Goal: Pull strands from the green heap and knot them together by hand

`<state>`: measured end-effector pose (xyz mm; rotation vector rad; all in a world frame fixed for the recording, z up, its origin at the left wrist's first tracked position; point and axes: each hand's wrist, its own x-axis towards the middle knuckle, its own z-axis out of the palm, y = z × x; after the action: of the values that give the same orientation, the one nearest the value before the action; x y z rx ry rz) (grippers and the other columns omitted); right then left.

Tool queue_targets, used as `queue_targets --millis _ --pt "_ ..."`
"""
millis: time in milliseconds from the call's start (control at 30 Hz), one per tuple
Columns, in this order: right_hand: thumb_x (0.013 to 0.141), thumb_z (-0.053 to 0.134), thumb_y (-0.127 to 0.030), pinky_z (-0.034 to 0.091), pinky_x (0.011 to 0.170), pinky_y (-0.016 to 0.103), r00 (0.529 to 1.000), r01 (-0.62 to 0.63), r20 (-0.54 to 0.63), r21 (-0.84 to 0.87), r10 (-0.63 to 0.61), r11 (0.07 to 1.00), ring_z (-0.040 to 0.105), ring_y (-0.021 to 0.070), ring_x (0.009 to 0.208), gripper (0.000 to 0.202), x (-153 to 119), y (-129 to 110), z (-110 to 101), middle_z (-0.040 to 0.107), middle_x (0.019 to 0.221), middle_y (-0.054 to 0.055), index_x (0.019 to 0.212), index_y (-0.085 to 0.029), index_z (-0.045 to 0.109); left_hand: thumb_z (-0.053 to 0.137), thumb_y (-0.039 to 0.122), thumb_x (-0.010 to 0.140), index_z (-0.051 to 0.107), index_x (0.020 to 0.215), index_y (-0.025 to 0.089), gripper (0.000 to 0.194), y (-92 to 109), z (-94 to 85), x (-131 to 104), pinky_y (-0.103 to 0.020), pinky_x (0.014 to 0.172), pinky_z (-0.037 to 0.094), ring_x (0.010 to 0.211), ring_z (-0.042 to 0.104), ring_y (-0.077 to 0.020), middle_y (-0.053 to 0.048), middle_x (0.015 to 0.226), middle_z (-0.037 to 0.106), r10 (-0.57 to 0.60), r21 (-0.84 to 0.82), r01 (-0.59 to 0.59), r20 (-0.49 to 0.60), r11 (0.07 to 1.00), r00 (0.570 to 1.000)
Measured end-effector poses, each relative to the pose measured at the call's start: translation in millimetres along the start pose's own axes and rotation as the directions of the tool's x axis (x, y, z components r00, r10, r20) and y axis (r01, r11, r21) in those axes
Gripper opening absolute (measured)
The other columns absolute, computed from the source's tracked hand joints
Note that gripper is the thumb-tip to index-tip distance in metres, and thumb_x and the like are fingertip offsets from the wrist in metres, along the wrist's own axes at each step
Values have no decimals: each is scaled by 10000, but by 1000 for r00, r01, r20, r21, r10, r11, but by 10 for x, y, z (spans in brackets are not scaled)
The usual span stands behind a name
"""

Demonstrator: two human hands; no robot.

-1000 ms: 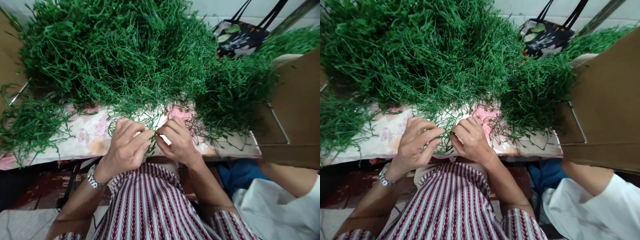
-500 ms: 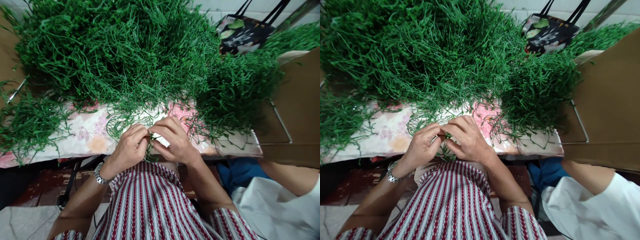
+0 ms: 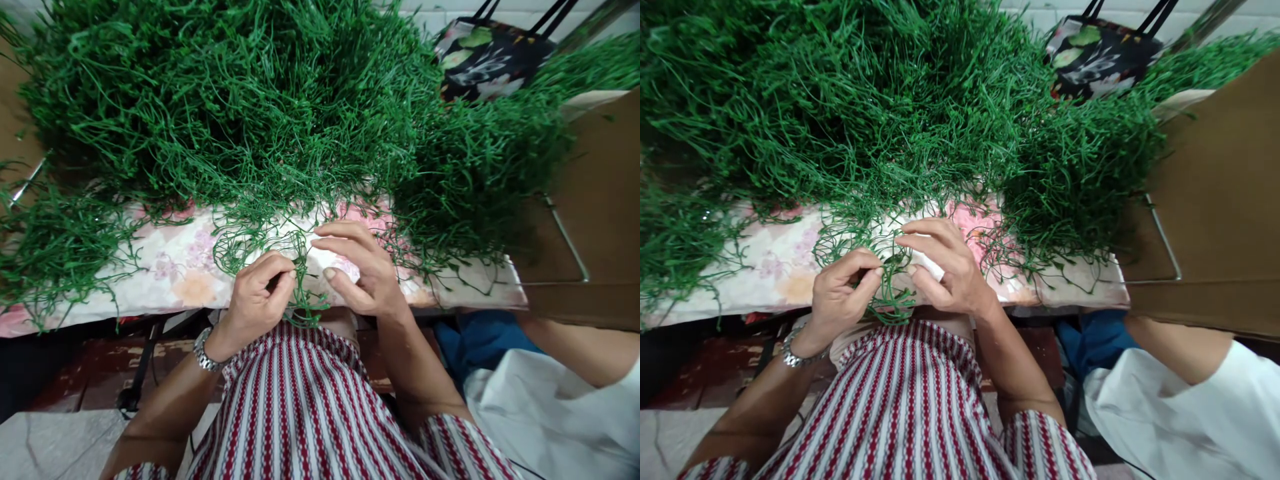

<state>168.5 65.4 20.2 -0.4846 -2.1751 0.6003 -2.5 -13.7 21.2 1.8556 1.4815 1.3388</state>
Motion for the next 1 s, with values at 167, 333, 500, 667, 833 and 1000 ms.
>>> queue_targets --millis 167,333,500,667,833,1000 --pt "819 577 -305 443 757 355 996 33 88 -30 -30 999 545 182 820 189 12 -20 65 620 859 71 924 -153 618 505 26 774 535 724 168 154 -11 17 7 -220 603 396 648 499 -91 11 676 520 33 -12 -33 6 999 999" --pt "862 501 -250 406 682 309 975 90 213 -99 -67 991 496 151 722 167 -13 -4 128 585 750 62 803 -127 596 483 34 792 533 743 168 151 -35 -61 -12 -220 592 382 612 475 -82 20 651 504 64 67 -75 152 995 986" --pt "862 493 -236 385 676 310 914 232 372 -149 -163 961 478 145 699 174 30 -136 -4 585 712 37 760 -153 606 456 31 802 532 745 158 158 32 -200 3 -230 541 349 571 444 -84 21 614 481 146 71 -187 389 980 910" --pt "840 491 -203 410 671 328 939 181 307 -53 -156 982 501 143 657 192 -20 -168 -213 570 646 20 665 -181 566 462 41 800 534 730 174 167 107 -444 16 -230 490 346 510 437 -84 29 574 483 163 64 -211 436 975 885" --pt "850 486 -183 477 707 338 980 15 196 34 -22 999 581 169 747 107 -70 -95 -376 623 769 54 816 -185 588 504 54 786 559 754 185 146 35 -494 73 -217 533 413 574 539 -95 18 626 575 125 90 -167 348 982 929" --pt "867 451 -137 503 734 336 990 -68 -122 37 72 997 603 190 851 127 0 -172 -241 623 856 80 860 -177 571 497 57 790 582 796 157 131 -40 -234 114 -211 578 428 616 546 -91 -4 682 599 103 77 -130 289 989 952"
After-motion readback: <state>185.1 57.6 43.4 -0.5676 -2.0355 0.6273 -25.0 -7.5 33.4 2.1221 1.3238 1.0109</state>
